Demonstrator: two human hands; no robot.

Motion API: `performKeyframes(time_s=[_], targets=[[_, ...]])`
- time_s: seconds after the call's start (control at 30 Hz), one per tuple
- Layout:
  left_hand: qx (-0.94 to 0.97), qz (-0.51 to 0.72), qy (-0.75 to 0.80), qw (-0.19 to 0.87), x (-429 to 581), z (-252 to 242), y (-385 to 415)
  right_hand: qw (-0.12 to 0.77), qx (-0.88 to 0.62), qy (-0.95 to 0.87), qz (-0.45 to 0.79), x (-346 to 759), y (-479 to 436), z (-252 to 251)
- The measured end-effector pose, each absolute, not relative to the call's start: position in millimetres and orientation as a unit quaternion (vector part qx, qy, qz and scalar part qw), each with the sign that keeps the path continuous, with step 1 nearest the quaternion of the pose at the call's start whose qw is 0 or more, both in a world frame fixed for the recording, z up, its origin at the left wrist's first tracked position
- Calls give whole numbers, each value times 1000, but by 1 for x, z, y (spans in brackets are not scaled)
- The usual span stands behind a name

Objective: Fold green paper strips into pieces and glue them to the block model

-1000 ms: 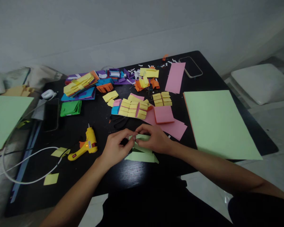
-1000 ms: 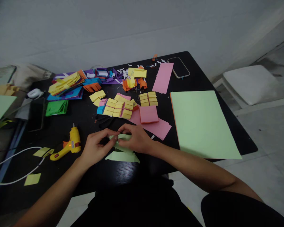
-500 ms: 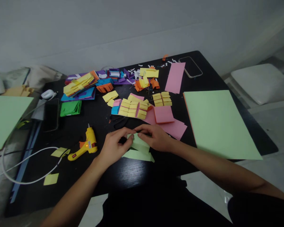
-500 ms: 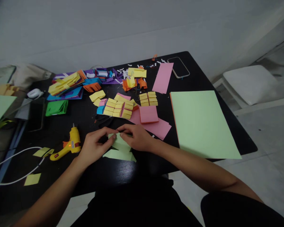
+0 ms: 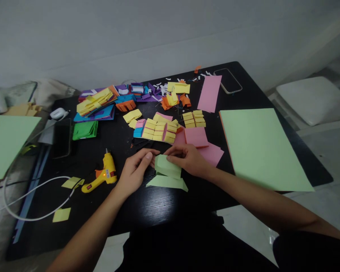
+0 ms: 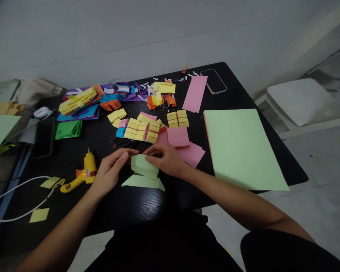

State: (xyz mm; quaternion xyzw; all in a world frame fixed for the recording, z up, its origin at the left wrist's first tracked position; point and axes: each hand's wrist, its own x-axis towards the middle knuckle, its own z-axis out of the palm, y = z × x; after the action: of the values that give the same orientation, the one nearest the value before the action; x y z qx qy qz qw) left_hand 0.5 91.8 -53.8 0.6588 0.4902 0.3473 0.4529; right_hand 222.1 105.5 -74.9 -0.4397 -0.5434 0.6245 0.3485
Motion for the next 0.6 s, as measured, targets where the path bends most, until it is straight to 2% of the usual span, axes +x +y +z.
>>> performKeyframes(time_s=[0.17, 0.6], targets=[[636, 358, 450, 515, -1, -56, 95, 352, -438, -528, 636, 223, 107, -75], [647, 333, 446, 522, 0, -51, 95, 348, -440, -600, 571, 221, 104, -77]])
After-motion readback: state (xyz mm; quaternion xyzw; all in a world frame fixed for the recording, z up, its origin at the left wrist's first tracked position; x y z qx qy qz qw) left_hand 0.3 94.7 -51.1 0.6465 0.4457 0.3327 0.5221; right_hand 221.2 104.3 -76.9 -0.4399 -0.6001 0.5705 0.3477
